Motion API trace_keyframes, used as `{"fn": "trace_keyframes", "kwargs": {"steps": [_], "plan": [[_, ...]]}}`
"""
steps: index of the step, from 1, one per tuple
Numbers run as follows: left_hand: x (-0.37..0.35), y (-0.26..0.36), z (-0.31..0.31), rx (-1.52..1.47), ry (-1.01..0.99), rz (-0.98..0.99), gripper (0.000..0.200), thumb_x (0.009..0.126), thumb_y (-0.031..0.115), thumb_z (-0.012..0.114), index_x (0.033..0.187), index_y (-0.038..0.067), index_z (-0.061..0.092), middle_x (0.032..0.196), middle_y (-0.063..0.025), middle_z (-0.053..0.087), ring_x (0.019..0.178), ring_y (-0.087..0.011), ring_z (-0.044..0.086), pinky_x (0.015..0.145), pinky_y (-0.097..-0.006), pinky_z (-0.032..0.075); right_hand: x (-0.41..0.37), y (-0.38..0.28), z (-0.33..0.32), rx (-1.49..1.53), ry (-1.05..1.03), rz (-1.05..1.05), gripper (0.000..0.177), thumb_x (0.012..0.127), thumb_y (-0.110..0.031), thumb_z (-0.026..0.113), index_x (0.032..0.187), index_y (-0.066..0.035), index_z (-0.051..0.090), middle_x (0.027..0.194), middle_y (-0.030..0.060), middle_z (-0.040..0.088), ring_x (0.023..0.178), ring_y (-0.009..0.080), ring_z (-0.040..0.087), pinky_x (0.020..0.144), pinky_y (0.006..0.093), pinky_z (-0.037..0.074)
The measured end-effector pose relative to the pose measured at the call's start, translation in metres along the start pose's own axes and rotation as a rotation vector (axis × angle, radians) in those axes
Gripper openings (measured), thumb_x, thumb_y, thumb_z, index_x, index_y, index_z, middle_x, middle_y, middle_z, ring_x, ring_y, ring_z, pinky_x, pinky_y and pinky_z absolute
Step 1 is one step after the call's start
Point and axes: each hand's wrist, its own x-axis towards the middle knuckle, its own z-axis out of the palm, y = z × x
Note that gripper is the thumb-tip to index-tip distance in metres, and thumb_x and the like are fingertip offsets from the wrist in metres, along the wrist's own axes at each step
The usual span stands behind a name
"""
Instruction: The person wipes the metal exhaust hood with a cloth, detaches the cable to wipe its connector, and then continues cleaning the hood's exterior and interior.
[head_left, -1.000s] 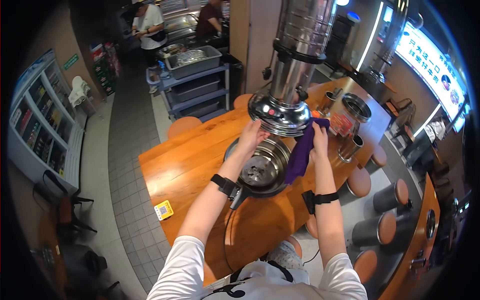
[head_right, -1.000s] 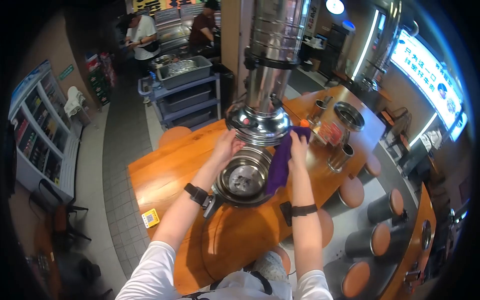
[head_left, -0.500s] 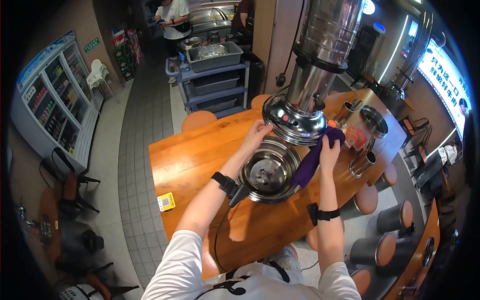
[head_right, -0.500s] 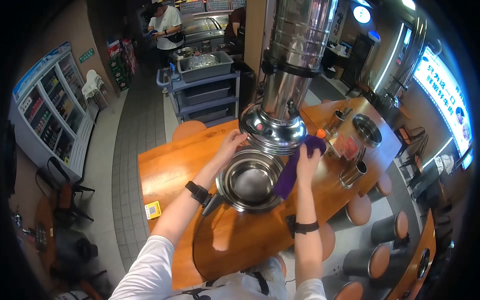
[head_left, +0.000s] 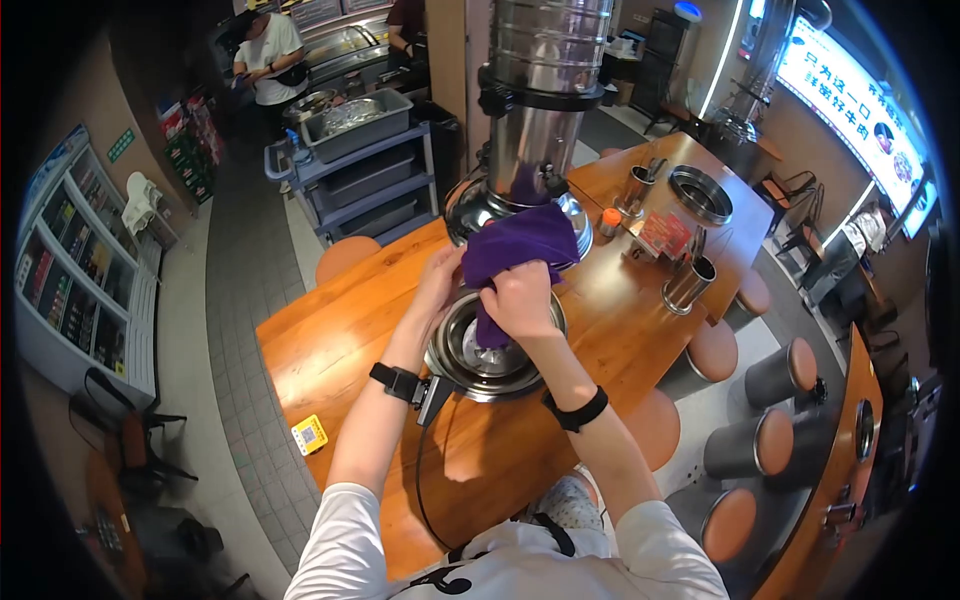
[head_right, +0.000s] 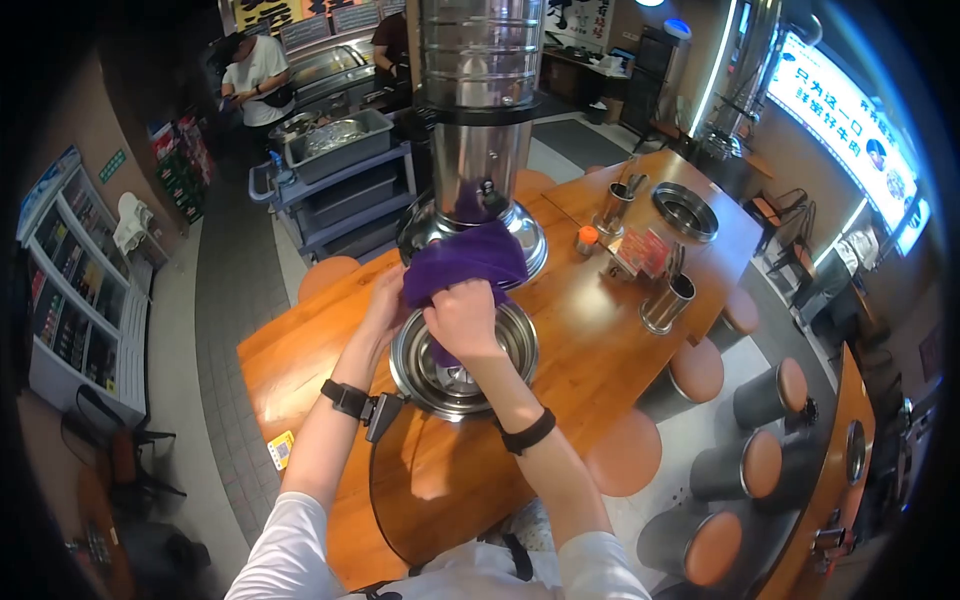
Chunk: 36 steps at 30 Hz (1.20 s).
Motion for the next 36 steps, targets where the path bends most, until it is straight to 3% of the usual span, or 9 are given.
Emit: {"fn": "trace_keyframes", "kwargs": {"steps": [5,8,12,21,28,30,32,34,36], "plan": [[0.015,-0.016,-0.03,0.056,-0.099,0.016,0.015,0.089,0.017,0.052,0.079,0.006,0.054,0.07,0.0009,0.053,0.064,-0.0068,0.047,0.063,-0.0203,0.037,0.004,0.015,-0.024,-0.05,0.386,0.059,0.027,0.066,-0.018,0.067,0.09,-0.006,0.064,0.094,0.013,0.059,0.094,0.0297,0.053,0.084,0.0367,0.037],[0.013,-0.014,-0.026,0.04,-0.096,0.025,0.015,0.089,0.016,0.052,0.078,0.006,0.054,0.069,0.0008,0.052,0.064,-0.0072,0.047,0.064,-0.0203,0.037,-0.006,0.042,-0.026,0.06,0.35,0.377,0.024,0.074,-0.019,0.063,0.093,-0.003,0.062,0.098,0.0131,0.059,0.096,0.0294,0.052,0.088,0.0354,0.035],[0.012,-0.01,-0.029,0.025,-0.131,-0.016,0.016,0.089,0.015,0.05,0.077,0.005,0.053,0.07,0.0,0.051,0.065,-0.0076,0.046,0.065,-0.0209,0.037,0.006,0.095,-0.018,0.549,0.351,0.541,0.029,0.081,-0.017,0.055,0.103,0.001,0.057,0.105,0.0183,0.057,0.103,0.0331,0.048,0.093,0.0379,0.033],[0.016,-0.01,-0.032,0.066,-0.138,-0.007,0.016,0.09,0.016,0.05,0.078,0.005,0.053,0.07,-0.0005,0.052,0.065,-0.008,0.046,0.063,-0.0204,0.038,0.018,0.043,-0.022,-0.031,0.169,0.237,0.025,0.08,-0.02,0.055,0.092,0.002,0.057,0.1,0.0217,0.052,0.096,0.0387,0.045,0.086,0.0443,0.032],[0.014,-0.01,-0.031,0.046,-0.161,-0.02,0.015,0.089,0.017,0.051,0.08,0.006,0.052,0.069,0.0003,0.052,0.064,-0.0074,0.047,0.061,-0.02,0.038,-0.002,0.022,-0.029,0.011,0.15,-0.004,0.021,0.075,-0.007,0.057,0.094,-0.001,0.059,0.109,0.0174,0.053,0.104,0.0372,0.045,0.092,0.0423,0.031],[0.013,-0.01,-0.027,0.061,-0.155,-0.004,0.014,0.09,0.017,0.05,0.08,0.007,0.051,0.069,0.001,0.052,0.063,-0.0075,0.047,0.06,-0.0199,0.038,0.0,0.028,-0.032,0.044,0.137,-0.012,0.023,0.075,-0.005,0.058,0.097,-0.001,0.058,0.111,0.0153,0.054,0.105,0.0338,0.048,0.094,0.0388,0.032],[0.011,-0.012,-0.027,0.071,-0.137,-0.007,0.016,0.09,0.018,0.05,0.079,0.007,0.05,0.068,0.001,0.051,0.062,-0.0074,0.047,0.059,-0.0201,0.038,0.007,0.028,-0.036,0.525,0.414,0.36,0.022,0.075,-0.005,0.06,0.097,0.0,0.058,0.108,0.0144,0.056,0.1,0.0301,0.052,0.09,0.0352,0.036],[0.011,-0.012,-0.029,0.07,-0.172,-0.018,0.017,0.09,0.019,0.05,0.078,0.007,0.05,0.068,0.0009,0.051,0.062,-0.0075,0.047,0.059,-0.0203,0.038,0.027,0.033,-0.041,0.448,0.55,0.239,0.022,0.076,-0.008,0.063,0.095,0.001,0.058,0.103,0.0138,0.057,0.095,0.0277,0.055,0.084,0.0325,0.04],[0.008,-0.01,-0.03,0.074,-0.204,-0.035,0.018,0.09,0.02,0.05,0.077,0.007,0.05,0.068,0.0008,0.051,0.063,-0.0076,0.047,0.06,-0.0204,0.038,0.04,0.032,-0.046,0.284,0.526,0.266,0.024,0.073,-0.013,0.066,0.093,-0.001,0.061,0.1,0.0176,0.054,0.098,0.0355,0.049,0.088,0.0399,0.037]]}}
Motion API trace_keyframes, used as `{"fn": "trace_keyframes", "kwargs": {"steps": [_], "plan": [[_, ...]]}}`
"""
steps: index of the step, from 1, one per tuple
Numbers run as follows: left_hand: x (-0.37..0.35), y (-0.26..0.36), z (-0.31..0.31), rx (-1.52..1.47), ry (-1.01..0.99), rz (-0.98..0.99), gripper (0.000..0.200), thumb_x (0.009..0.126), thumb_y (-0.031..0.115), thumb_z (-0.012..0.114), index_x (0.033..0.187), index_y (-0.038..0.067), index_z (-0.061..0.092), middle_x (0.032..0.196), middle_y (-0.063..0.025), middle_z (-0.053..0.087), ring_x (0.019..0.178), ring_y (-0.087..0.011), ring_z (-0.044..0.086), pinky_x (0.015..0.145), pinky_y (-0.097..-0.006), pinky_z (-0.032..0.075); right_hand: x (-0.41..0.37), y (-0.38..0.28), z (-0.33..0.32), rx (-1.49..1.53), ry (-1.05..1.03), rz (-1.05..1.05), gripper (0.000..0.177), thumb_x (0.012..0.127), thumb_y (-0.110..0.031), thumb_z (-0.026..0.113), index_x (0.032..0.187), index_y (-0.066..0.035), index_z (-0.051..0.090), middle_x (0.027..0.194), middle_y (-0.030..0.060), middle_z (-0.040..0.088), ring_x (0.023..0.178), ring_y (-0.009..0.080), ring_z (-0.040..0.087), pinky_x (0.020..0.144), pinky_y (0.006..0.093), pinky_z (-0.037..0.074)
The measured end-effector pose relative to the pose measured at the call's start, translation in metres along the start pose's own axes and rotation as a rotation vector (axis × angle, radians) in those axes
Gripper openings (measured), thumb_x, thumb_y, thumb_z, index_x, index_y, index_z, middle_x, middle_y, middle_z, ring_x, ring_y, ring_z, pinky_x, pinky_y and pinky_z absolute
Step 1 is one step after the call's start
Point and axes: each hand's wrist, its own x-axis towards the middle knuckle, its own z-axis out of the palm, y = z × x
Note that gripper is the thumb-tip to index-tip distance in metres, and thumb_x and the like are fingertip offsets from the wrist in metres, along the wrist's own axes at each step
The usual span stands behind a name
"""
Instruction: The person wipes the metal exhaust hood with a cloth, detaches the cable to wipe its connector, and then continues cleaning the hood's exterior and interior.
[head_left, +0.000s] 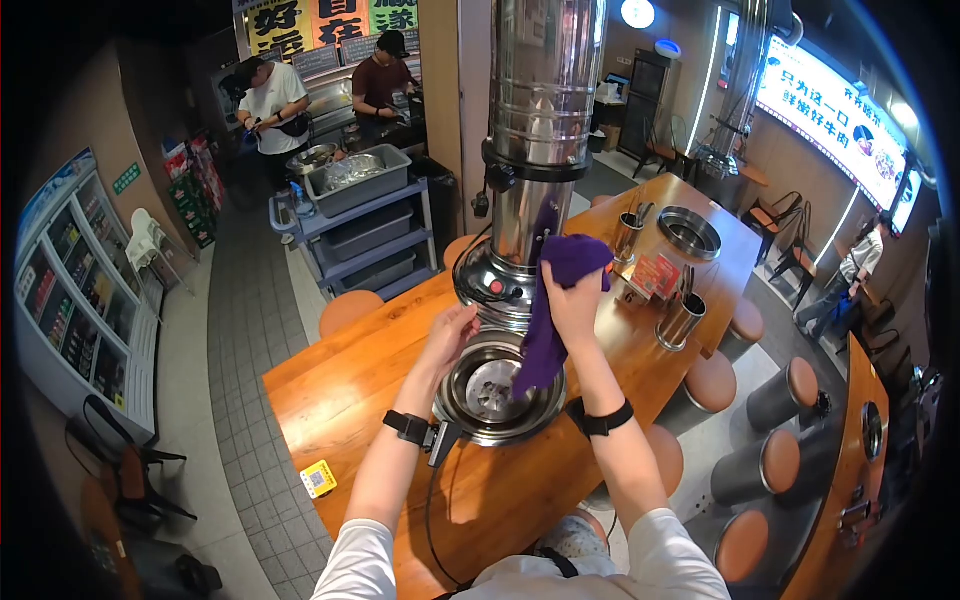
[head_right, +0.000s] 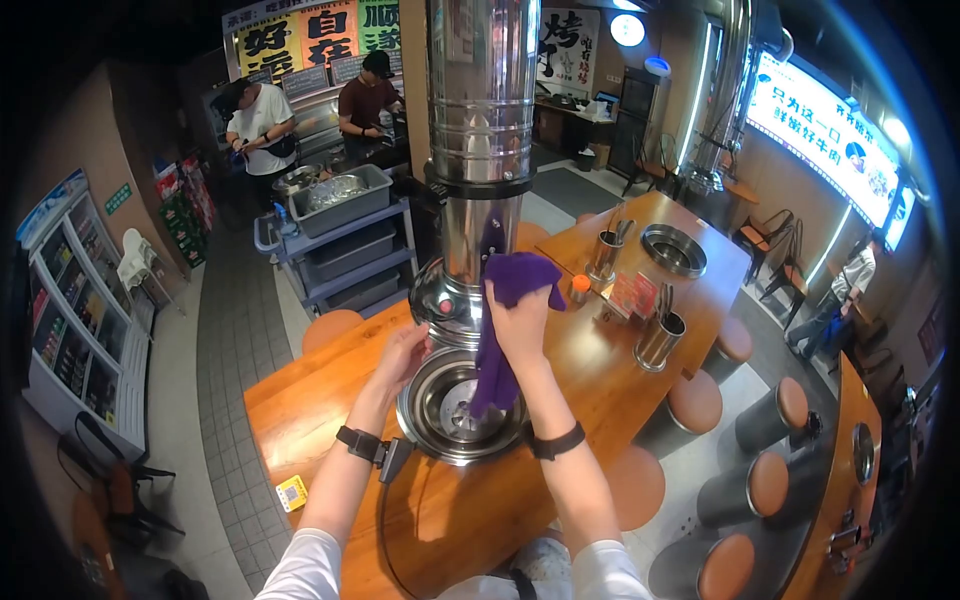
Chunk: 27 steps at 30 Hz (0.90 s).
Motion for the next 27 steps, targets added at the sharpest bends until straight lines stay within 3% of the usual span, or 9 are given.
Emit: {"fn": "trace_keyframes", "kwargs": {"steps": [4,6,9,13,20,21,24,26,27], "plan": [[0.001,0.0,-0.001,0.02,0.014,0.008,0.019,0.09,0.021,0.049,0.076,0.008,0.05,0.069,0.0005,0.051,0.063,-0.0079,0.048,0.06,-0.0205,0.038,0.011,-0.001,0.006,-0.122,-0.067,-0.028,0.029,0.071,-0.018,0.068,0.092,0.002,0.061,0.101,0.0214,0.053,0.095,0.0365,0.049,0.086,0.0402,0.038],[0.003,-0.002,-0.003,0.02,0.0,0.022,0.019,0.09,0.021,0.049,0.076,0.008,0.05,0.069,0.0004,0.052,0.064,-0.008,0.048,0.06,-0.0206,0.038,0.013,0.0,0.005,-0.064,-0.077,0.042,0.031,0.073,-0.018,0.067,0.095,0.002,0.059,0.098,0.0184,0.055,0.091,0.0322,0.053,0.083,0.0371,0.041],[0.002,-0.002,-0.003,0.0,0.016,0.03,0.019,0.09,0.021,0.049,0.076,0.008,0.05,0.069,0.0001,0.051,0.065,-0.0081,0.047,0.061,-0.0209,0.038,0.018,0.004,-0.003,0.301,-0.161,0.327,0.032,0.076,-0.018,0.065,0.1,0.001,0.055,0.091,0.0121,0.06,0.088,0.023,0.057,0.079,0.0318,0.042],[-0.001,0.001,-0.002,0.037,-0.01,0.012,0.017,0.09,0.02,0.05,0.079,0.007,0.051,0.07,0.0006,0.051,0.065,-0.0075,0.046,0.062,-0.0206,0.037,0.036,0.016,0.0,0.162,-0.181,0.127,0.028,0.078,-0.018,0.064,0.097,0.001,0.055,0.09,0.0121,0.059,0.086,0.0236,0.056,0.079,0.0319,0.042],[0.0,0.001,0.0,0.019,0.017,-0.035,0.015,0.091,0.017,0.049,0.083,0.006,0.052,0.07,0.0013,0.05,0.066,-0.0066,0.045,0.062,-0.019,0.038,0.084,0.002,-0.005,0.39,-0.095,0.169,0.023,0.082,-0.02,0.059,0.09,0.002,0.056,0.08,0.0084,0.06,0.075,0.0205,0.056,0.073,0.0309,0.044],[0.001,0.001,0.002,0.018,0.049,-0.017,0.019,0.09,0.02,0.05,0.076,0.008,0.051,0.066,-0.0003,0.052,0.06,-0.008,0.047,0.057,-0.0206,0.038,0.083,0.003,-0.003,0.397,-0.093,0.165,0.023,0.082,-0.02,0.059,0.09,0.002,0.056,0.08,0.0084,0.06,0.075,0.0205,0.056,0.073,0.0309,0.044],[0.001,0.003,0.004,-0.03,0.066,-0.037,0.019,0.09,0.019,0.049,0.075,0.008,0.051,0.066,-0.0002,0.053,0.06,-0.0083,0.048,0.057,-0.021,0.038,0.06,0.021,0.003,0.248,-0.11,0.035,0.026,0.084,-0.02,0.057,0.098,0.002,0.054,0.089,0.0081,0.059,0.084,0.0191,0.055,0.078,0.0294,0.041],[0.002,0.003,0.002,-0.04,0.055,-0.041,0.019,0.091,0.019,0.048,0.076,0.007,0.051,0.067,0.0002,0.052,0.06,-0.0085,0.048,0.057,-0.0209,0.038,0.05,0.042,0.004,0.349,-0.177,0.237,0.027,0.084,-0.019,0.057,0.101,0.002,0.052,0.092,0.0078,0.058,0.087,0.0171,0.053,0.081,0.0284,0.04],[0.001,0.003,0.001,-0.035,0.038,-0.048,0.017,0.091,0.018,0.049,0.079,0.006,0.051,0.069,0.0004,0.051,0.062,-0.008,0.047,0.059,-0.0204,0.039,0.046,0.043,0.003,0.352,-0.176,0.235,0.027,0.084,-0.019,0.057,0.101,0.002,0.052,0.092,0.0078,0.058,0.087,0.0171,0.053,0.081,0.0284,0.04]]}}
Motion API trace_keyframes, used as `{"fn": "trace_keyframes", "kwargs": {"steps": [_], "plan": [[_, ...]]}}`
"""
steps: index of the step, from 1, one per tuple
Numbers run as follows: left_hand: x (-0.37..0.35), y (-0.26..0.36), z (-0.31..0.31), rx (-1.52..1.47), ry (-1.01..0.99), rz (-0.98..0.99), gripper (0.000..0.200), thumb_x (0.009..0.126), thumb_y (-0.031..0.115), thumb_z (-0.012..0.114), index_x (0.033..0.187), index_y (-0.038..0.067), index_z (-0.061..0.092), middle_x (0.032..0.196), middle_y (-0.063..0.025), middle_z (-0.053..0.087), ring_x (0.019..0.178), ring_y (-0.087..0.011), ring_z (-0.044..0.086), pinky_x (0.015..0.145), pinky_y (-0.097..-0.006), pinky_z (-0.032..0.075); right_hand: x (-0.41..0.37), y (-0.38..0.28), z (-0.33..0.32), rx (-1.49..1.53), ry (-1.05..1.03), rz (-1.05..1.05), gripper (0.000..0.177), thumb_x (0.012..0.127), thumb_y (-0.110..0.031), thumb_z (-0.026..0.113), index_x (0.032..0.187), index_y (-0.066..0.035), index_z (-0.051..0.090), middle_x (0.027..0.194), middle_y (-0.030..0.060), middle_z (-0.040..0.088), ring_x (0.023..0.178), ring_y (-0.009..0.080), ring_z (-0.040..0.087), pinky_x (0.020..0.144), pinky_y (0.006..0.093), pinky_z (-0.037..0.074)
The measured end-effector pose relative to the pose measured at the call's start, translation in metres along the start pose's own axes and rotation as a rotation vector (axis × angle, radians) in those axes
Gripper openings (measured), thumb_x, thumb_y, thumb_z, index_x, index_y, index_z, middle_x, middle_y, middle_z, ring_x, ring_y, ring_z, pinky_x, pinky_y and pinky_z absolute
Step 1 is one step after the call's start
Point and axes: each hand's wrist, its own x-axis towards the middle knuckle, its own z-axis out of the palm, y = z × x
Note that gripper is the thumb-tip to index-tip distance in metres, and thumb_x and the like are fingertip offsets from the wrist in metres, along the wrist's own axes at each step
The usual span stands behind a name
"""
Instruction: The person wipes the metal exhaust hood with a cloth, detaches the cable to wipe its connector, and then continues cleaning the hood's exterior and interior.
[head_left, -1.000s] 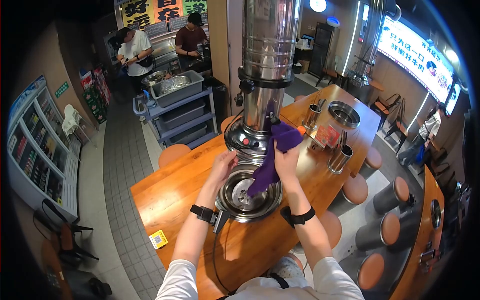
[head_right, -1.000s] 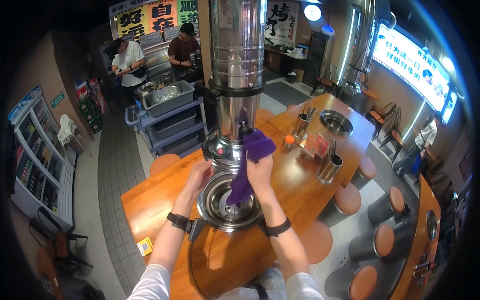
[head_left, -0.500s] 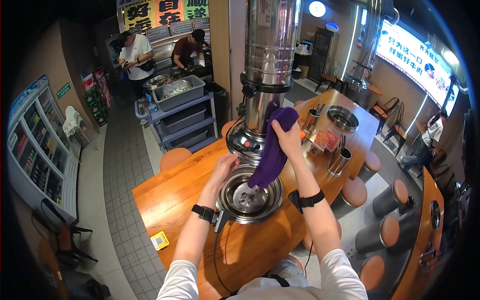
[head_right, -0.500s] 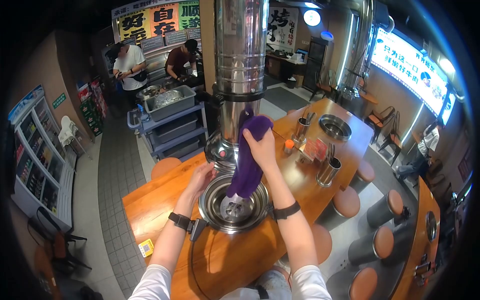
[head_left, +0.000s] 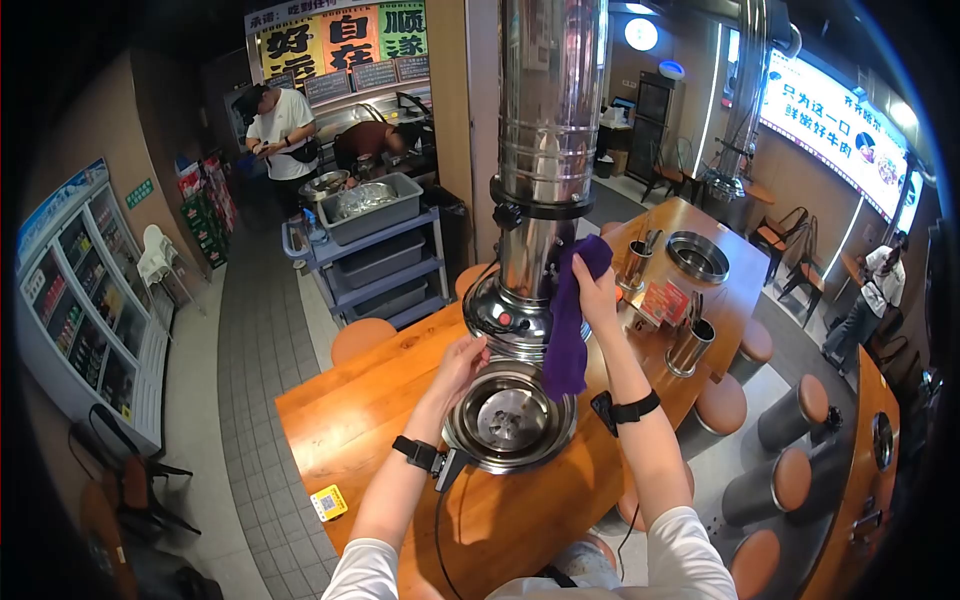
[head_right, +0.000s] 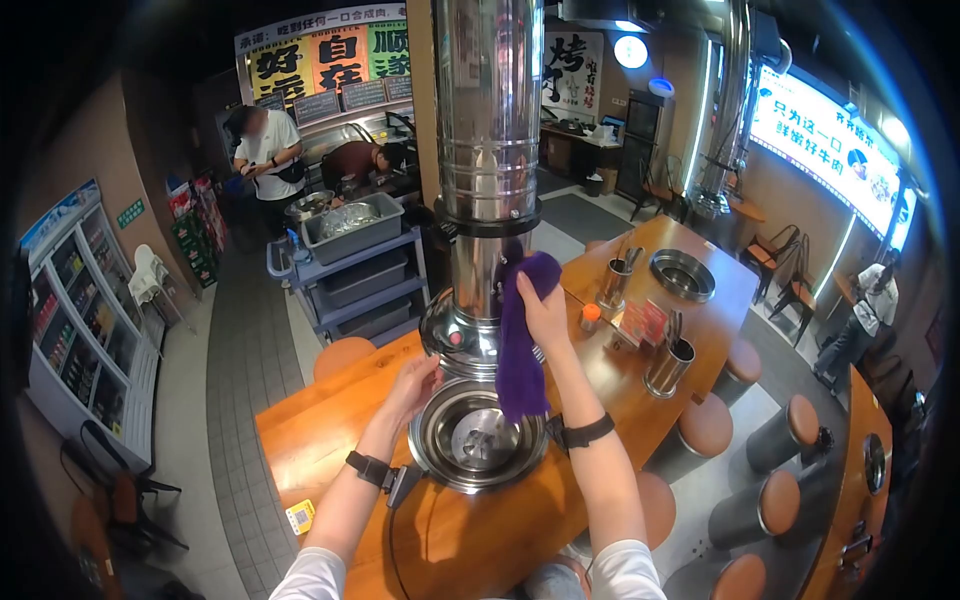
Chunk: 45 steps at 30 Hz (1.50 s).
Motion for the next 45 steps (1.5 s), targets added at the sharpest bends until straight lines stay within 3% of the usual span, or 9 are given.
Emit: {"fn": "trace_keyframes", "kwargs": {"steps": [8,11,25,28,32,35,38,41,45], "plan": [[-0.001,-0.002,-0.002,0.031,-0.008,-0.002,0.016,0.091,0.018,0.049,0.081,0.005,0.051,0.071,0.0,0.05,0.066,-0.0078,0.046,0.063,-0.0203,0.038,0.007,-0.035,-0.01,0.093,-0.191,0.087,0.015,0.08,-0.011,0.058,0.087,0.003,0.058,0.076,0.0028,0.06,0.068,0.0096,0.054,0.064,0.0237,0.042],[-0.001,-0.004,-0.002,0.04,-0.012,-0.005,0.016,0.091,0.019,0.049,0.082,0.005,0.051,0.071,0.0004,0.05,0.067,-0.0078,0.046,0.064,-0.0204,0.037,0.005,-0.036,-0.004,0.298,-0.086,0.184,0.013,0.077,-0.008,0.058,0.082,0.003,0.059,0.07,0.002,0.06,0.064,0.0097,0.053,0.062,0.0242,0.043],[0.0,-0.005,-0.002,-0.002,-0.033,-0.011,0.016,0.091,0.019,0.048,0.083,0.006,0.05,0.071,0.001,0.05,0.065,-0.0069,0.044,0.062,-0.0202,0.036,0.012,-0.011,0.0,0.434,0.077,0.319,0.018,0.085,-0.015,0.053,0.096,0.0,0.055,0.082,0.0037,0.059,0.072,0.0102,0.055,0.064,0.0238,0.043],[0.002,-0.004,-0.004,0.001,-0.034,-0.005,0.016,0.091,0.019,0.048,0.083,0.006,0.05,0.071,0.0007,0.049,0.065,-0.0072,0.044,0.062,-0.02,0.037,0.01,-0.016,-0.006,0.194,-0.09,0.094,0.017,0.085,-0.014,0.053,0.093,0.0,0.055,0.077,0.0039,0.059,0.068,0.0108,0.056,0.06,0.0241,0.044],[-0.001,-0.004,-0.003,0.019,-0.027,0.003,0.015,0.091,0.019,0.048,0.083,0.006,0.05,0.071,0.0006,0.049,0.066,-0.0077,0.045,0.064,-0.0199,0.038,0.025,-0.044,-0.007,0.216,-0.112,0.144,0.018,0.086,-0.016,0.054,0.087,0.002,0.056,0.066,0.0044,0.059,0.057,0.0122,0.057,0.052,0.0246,0.044],[-0.002,-0.005,-0.002,0.013,-0.03,-0.005,0.015,0.091,0.019,0.048,0.084,0.005,0.05,0.071,0.0005,0.049,0.067,-0.008,0.045,0.066,-0.0203,0.038,0.015,-0.042,-0.004,0.172,-0.072,0.086,0.017,0.086,-0.015,0.054,0.087,0.001,0.057,0.069,0.0042,0.059,0.062,0.0118,0.056,0.058,0.0245,0.044],[-0.002,-0.005,0.0,-0.007,-0.005,-0.003,0.015,0.091,0.019,0.048,0.085,0.005,0.051,0.071,0.0005,0.049,0.068,-0.0082,0.046,0.066,-0.0206,0.039,0.005,-0.02,-0.011,0.077,-0.219,0.05,0.018,0.085,-0.015,0.054,0.09,0.002,0.056,0.075,0.0043,0.059,0.071,0.0117,0.054,0.068,0.0263,0.043],[-0.001,-0.005,-0.002,-0.015,-0.016,-0.015,0.015,0.091,0.019,0.048,0.085,0.005,0.051,0.071,0.0007,0.049,0.068,-0.0081,0.045,0.067,-0.021,0.039,0.017,-0.026,-0.017,-0.094,-0.255,0.032,0.02,0.085,-0.017,0.054,0.09,0.002,0.056,0.075,0.0053,0.058,0.071,0.0117,0.053,0.067,0.0273,0.043],[0.0,-0.006,-0.002,-0.019,-0.028,-0.019,0.014,0.091,0.018,0.049,0.085,0.006,0.051,0.072,0.001,0.049,0.069,-0.0079,0.046,0.069,-0.0211,0.039,0.027,-0.046,-0.007,0.146,-0.022,0.153,0.02,0.084,-0.017,0.057,0.089,0.002,0.058,0.078,0.0043,0.06,0.071,0.0108,0.054,0.066,0.0263,0.043]]}}
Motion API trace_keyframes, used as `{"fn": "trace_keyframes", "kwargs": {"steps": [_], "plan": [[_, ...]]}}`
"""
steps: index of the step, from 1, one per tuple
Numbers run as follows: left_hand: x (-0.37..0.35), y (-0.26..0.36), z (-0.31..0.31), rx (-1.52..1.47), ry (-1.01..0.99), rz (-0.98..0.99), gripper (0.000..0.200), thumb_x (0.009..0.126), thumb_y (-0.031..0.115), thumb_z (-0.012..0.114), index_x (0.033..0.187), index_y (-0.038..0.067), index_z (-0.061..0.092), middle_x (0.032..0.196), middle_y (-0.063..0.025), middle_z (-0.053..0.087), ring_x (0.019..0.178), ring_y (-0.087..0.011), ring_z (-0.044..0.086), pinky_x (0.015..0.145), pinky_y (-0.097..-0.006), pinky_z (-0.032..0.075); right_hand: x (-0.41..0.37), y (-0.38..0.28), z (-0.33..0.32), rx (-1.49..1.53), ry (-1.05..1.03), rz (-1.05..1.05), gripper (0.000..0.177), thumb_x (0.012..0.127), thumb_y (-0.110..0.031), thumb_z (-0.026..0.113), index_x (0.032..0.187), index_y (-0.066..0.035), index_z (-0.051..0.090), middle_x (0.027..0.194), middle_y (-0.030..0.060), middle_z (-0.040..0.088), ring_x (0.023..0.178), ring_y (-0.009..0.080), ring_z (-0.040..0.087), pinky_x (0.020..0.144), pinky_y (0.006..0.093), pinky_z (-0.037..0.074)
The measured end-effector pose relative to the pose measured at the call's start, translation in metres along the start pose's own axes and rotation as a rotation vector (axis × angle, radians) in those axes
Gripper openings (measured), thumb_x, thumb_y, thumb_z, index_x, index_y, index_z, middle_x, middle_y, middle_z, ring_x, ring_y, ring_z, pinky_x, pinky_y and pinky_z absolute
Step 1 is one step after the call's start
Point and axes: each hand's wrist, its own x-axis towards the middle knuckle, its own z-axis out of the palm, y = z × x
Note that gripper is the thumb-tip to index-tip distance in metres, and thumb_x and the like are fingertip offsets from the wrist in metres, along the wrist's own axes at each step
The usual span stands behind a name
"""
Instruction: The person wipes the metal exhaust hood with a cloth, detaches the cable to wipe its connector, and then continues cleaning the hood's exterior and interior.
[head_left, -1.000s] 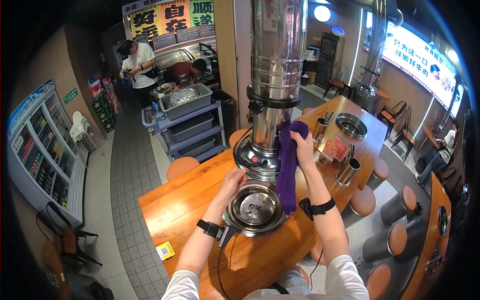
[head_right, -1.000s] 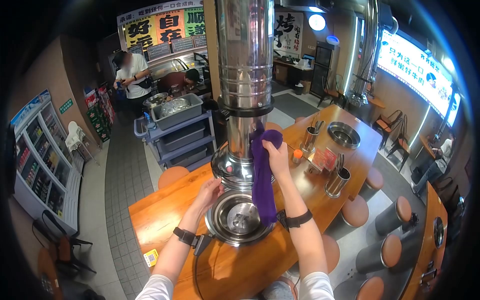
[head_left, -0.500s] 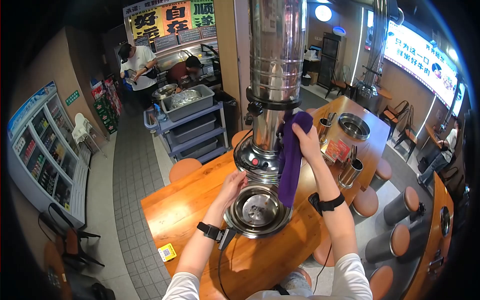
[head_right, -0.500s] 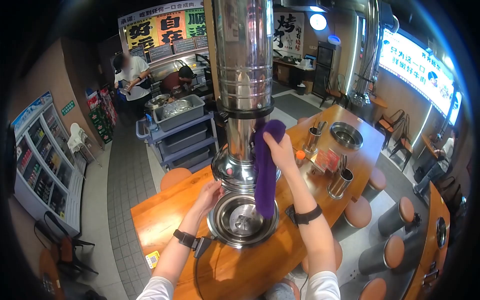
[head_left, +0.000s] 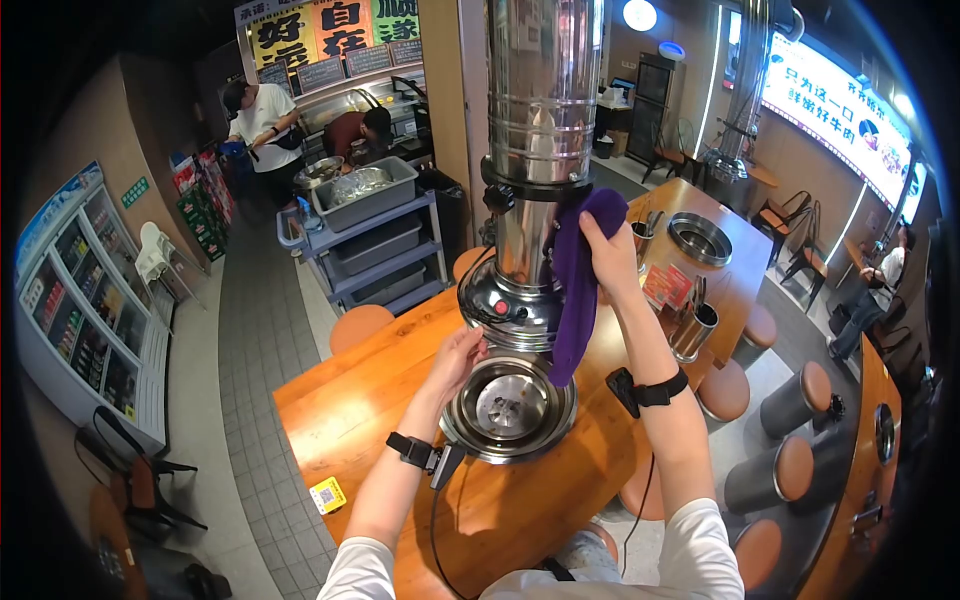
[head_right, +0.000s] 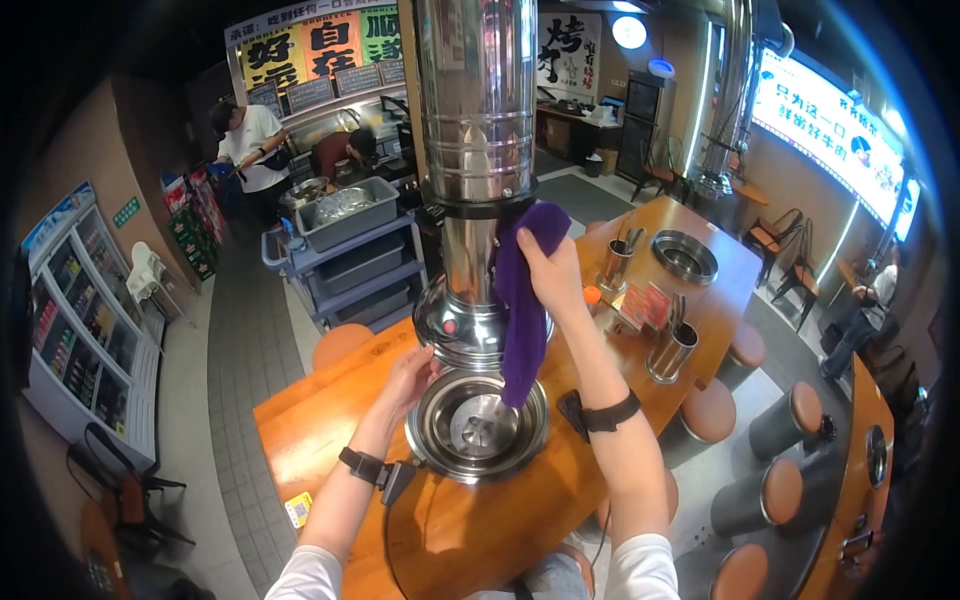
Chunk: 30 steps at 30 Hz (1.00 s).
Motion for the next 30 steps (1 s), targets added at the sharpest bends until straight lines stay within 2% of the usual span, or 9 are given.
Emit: {"fn": "trace_keyframes", "kwargs": {"steps": [4,6,11,13,17,23,27,28,30], "plan": [[-0.001,-0.001,0.0,-0.035,0.002,0.0,0.012,0.09,0.017,0.05,0.086,0.006,0.051,0.073,0.0008,0.05,0.07,-0.0077,0.047,0.071,-0.0215,0.04,-0.011,-0.009,0.003,-0.05,-0.111,0.037,0.019,0.081,-0.017,0.062,0.086,0.002,0.06,0.076,0.0039,0.061,0.071,0.012,0.056,0.065,0.0278,0.044],[0.0,-0.001,0.0,-0.03,0.0,0.006,0.013,0.09,0.018,0.05,0.085,0.006,0.051,0.073,0.0005,0.05,0.07,-0.0079,0.047,0.07,-0.0213,0.04,-0.016,0.001,0.009,-0.282,-0.165,-0.249,0.013,0.08,-0.012,0.062,0.084,0.0,0.06,0.074,0.001,0.059,0.071,0.0093,0.055,0.067,0.0257,0.045],[-0.003,0.002,0.002,-0.014,-0.016,0.019,0.014,0.091,0.019,0.049,0.086,0.006,0.051,0.072,0.0001,0.05,0.07,-0.0085,0.047,0.068,-0.0212,0.039,-0.015,-0.011,0.013,-0.677,-0.141,-0.483,0.015,0.077,-0.014,0.064,0.082,0.001,0.06,0.074,0.0112,0.06,0.068,0.0229,0.057,0.066,0.0302,0.044],[-0.002,0.001,0.0,0.027,-0.018,0.008,0.014,0.091,0.018,0.047,0.086,0.006,0.051,0.073,0.0004,0.049,0.071,-0.0084,0.046,0.068,-0.0208,0.038,-0.01,-0.01,0.014,-0.676,-0.044,-0.436,0.03,0.075,-0.027,0.065,0.078,0.002,0.062,0.071,0.019,0.056,0.066,0.0352,0.052,0.062,0.0401,0.043],[-0.005,0.002,0.005,0.024,-0.013,0.022,0.013,0.092,0.017,0.047,0.088,0.005,0.051,0.073,0.001,0.048,0.071,-0.008,0.045,0.067,-0.0203,0.038,-0.022,-0.01,0.017,-0.922,-0.03,-0.725,0.039,0.074,-0.035,0.065,0.075,0.003,0.061,0.077,0.0206,0.056,0.066,0.036,0.052,0.061,0.0407,0.043],[-0.004,-0.002,0.004,0.007,-0.046,0.032,0.013,0.091,0.017,0.047,0.089,0.006,0.052,0.073,0.0024,0.047,0.071,-0.0076,0.044,0.066,-0.0196,0.037,-0.032,-0.017,0.005,-1.258,-0.289,-0.388,0.047,0.071,-0.045,0.064,0.09,-0.002,0.059,0.071,0.0188,0.058,0.064,0.0354,0.06,0.056,0.0391,0.049],[-0.002,-0.006,0.007,0.076,0.027,0.075,0.015,0.09,0.019,0.049,0.092,0.005,0.055,0.075,0.0022,0.049,0.071,-0.0071,0.044,0.067,-0.02,0.036,-0.011,-0.027,-0.004,-1.314,-0.248,-0.486,0.04,0.072,-0.044,0.062,0.068,-0.005,0.061,0.051,0.0148,0.054,0.048,0.0325,0.056,0.046,0.0381,0.046],[0.0,-0.008,0.007,0.086,0.03,0.104,0.017,0.089,0.02,0.05,0.093,0.005,0.056,0.076,0.002,0.05,0.071,-0.0069,0.044,0.067,-0.0204,0.036,-0.013,-0.041,0.001,-1.32,-0.305,-0.36,0.025,0.072,-0.03,0.062,0.079,-0.006,0.061,0.065,0.015,0.059,0.058,0.0339,0.057,0.053,0.0392,0.046],[0.001,-0.014,0.008,0.06,0.042,0.147,0.018,0.088,0.021,0.051,0.094,0.004,0.056,0.078,0.0019,0.052,0.071,-0.0067,0.045,0.066,-0.0213,0.036,-0.015,-0.035,0.01,-1.137,-0.286,-0.598,0.027,0.07,-0.036,0.065,0.072,-0.009,0.062,0.053,0.0113,0.055,0.047,0.0324,0.055,0.045,0.0366,0.045]]}}
